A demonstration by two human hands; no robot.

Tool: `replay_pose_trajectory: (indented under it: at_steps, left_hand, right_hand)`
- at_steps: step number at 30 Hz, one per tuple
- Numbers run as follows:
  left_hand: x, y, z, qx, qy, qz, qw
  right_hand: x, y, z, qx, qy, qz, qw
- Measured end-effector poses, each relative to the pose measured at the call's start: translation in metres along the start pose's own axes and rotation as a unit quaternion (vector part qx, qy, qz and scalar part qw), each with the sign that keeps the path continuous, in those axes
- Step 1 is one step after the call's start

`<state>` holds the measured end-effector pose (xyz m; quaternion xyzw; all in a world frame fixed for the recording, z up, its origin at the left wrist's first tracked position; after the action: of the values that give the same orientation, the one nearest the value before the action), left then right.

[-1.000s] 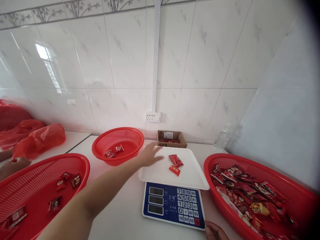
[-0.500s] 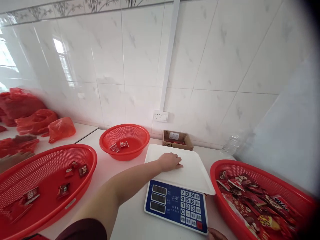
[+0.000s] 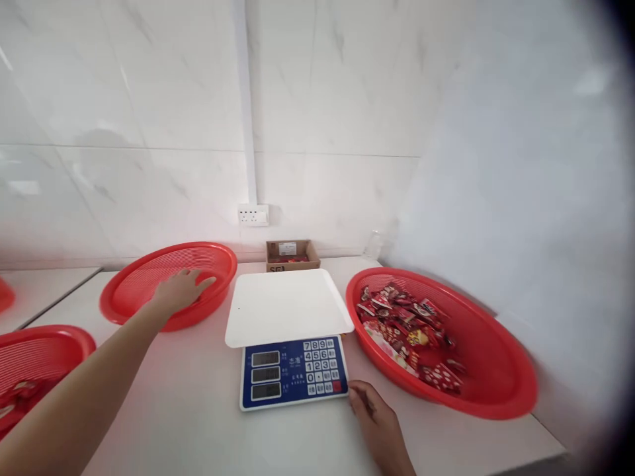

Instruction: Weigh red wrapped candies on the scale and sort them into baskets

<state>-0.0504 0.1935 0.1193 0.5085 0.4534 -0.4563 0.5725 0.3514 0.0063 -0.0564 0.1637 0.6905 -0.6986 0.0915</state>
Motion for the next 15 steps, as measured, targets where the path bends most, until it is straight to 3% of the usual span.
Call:
replay_pose_trajectory:
  at_steps: [2,6,10,12,15]
  left_hand:
    - [0.003,0.015,0.017,0.044,0.029,0.027,0.998]
    - [0.006,0.042,0.078,0.111,0.186,0.189,0.958]
    - [0.052,0.046,0.116,0.094,0.215,0.300,0.925]
    - [0.070,0.043,0.125,0.095,0.246,0.339,0.903]
    - [0.087,0.035,0.129,0.106,0.275,0.380,0.877]
  right_hand:
    - [0.001,-0.004,0.003,-0.008,0.008,0.011,1.000]
    - [-0.006,-0.027,0.015,-0.032,0.010,0.032,0.999]
    - [-0.045,-0.086,0.013,-0.092,0.028,0.082,0.992]
    - [-0.075,-0.115,-0.009,-0.102,0.044,0.106,0.988]
    - [-0.121,-0.139,-0.079,-0.094,0.078,0.143,0.982]
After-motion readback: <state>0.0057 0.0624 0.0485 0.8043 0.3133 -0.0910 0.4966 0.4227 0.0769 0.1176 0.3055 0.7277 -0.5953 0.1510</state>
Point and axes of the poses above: each hand's wrist, its own z-axis away from the middle knuckle, its own x-axis out of the palm, y = z × x, the point moved 9 cm from there along -z, towards the middle knuckle, and after that the axes turned 10 degrees about -y, right-handed, at the moved point
